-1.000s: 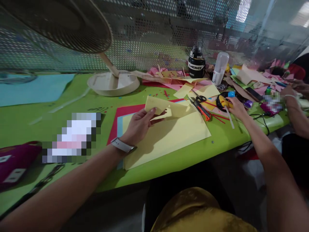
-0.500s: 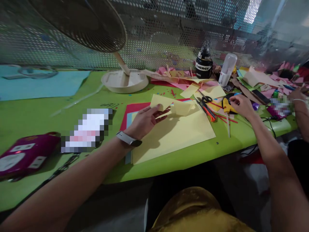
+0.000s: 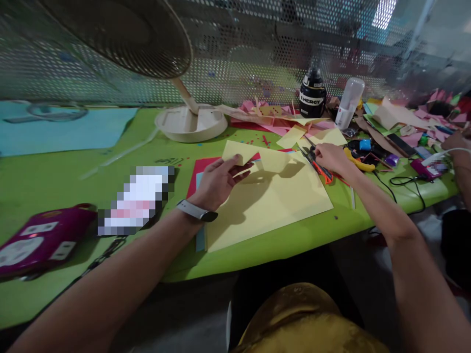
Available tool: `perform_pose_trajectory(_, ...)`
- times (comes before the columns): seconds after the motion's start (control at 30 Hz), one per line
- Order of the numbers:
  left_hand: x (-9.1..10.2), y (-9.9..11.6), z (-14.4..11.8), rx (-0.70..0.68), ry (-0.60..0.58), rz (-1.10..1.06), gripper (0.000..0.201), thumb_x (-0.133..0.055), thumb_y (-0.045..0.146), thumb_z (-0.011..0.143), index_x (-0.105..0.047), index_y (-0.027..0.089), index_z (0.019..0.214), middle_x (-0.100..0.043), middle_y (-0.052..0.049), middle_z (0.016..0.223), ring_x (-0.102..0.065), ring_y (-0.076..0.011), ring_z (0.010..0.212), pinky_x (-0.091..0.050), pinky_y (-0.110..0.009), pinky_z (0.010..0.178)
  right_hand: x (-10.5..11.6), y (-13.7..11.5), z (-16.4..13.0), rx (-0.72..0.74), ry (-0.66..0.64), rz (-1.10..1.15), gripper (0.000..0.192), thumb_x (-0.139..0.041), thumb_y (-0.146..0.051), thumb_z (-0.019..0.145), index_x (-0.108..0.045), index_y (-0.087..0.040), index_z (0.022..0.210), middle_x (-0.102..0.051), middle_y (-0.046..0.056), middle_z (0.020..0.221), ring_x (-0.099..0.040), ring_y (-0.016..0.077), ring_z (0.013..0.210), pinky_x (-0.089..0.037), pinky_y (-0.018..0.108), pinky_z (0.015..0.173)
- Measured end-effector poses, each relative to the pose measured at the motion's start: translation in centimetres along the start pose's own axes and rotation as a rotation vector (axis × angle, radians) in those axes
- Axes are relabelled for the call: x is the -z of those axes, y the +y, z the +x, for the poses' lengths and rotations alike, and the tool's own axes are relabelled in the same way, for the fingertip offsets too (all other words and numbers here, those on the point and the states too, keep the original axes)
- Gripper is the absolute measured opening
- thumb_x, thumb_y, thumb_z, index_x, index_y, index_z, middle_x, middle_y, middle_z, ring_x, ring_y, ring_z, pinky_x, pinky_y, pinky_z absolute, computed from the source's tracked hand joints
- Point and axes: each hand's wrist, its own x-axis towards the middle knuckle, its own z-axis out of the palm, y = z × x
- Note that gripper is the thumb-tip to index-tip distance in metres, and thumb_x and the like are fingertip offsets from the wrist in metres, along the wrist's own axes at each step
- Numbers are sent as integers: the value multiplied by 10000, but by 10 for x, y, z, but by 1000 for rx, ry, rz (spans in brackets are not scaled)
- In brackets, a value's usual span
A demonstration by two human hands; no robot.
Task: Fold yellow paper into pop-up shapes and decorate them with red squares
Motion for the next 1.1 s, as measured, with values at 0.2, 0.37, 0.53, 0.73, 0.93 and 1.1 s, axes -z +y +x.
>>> perform_pose_trajectory(0.2, 0, -1, -2, 7, -15, 22, 126, -737, 252, 768, -655, 162, 798, -747, -50, 833, -751, -198, 869, -567, -277, 743, 2, 10, -4, -88, -104, 22, 279, -585, -337, 845, -700, -198, 1056, -744, 96, 1107, -664, 267, 956, -416, 318, 702)
perform_pose_trajectory(0.37, -2, -3, -4, 22, -23, 28, 111, -729, 238, 786, -652, 159, 781, -746, -52, 816, -745, -187, 859, -570, -271, 742, 0, 12, -6, -85, -192, 17, 323, -680, -395, 777, -695, -195, 1030, -740, 98, 1055, -657, 265, 919, -416, 314, 683)
perform_pose_trajectory(0.53, -2, -6, -3, 28, -42, 34, 121, -724, 256, 805, -657, 155, 804, -743, -54, 803, -744, -182, 847, -575, -270, 733, -2, 14, -6, -68, -252, 34, 265, -692, -407, 777, -695, -197, 939, -741, 82, 987, -655, 242, 862, -393, 297, 638)
perform_pose_trajectory(0.73, -1, -10, -1, 15, -72, 52, 148, -735, 265, 797, -642, 157, 756, -733, -49, 780, -745, -180, 820, -585, -277, 747, 0, 14, 1, -106, -121, 14, 361, -641, -449, 812, -689, -193, 1064, -742, 98, 1054, -658, 252, 887, -406, 299, 652)
perform_pose_trajectory(0.93, -2, -8, -2, 17, -46, 48, 166, -756, 277, 777, -641, 157, 764, -721, -42, 732, -745, -181, 779, -569, -258, 682, -10, 10, 35, -200, 45, 18, 201, -596, -313, 842, -715, -171, 921, -747, 132, 985, -661, 260, 898, -423, 312, 692)
perform_pose_trajectory(1.1, 0, -7, -1, -38, -23, 35, 238, -787, 335, 723, -641, 164, 801, -718, -31, 741, -755, -208, 839, -563, -275, 715, -17, -3, 46, -85, -14, 140, 212, -625, -331, 836, -719, -188, 961, -752, 91, 1016, -660, 226, 894, -433, 292, 707)
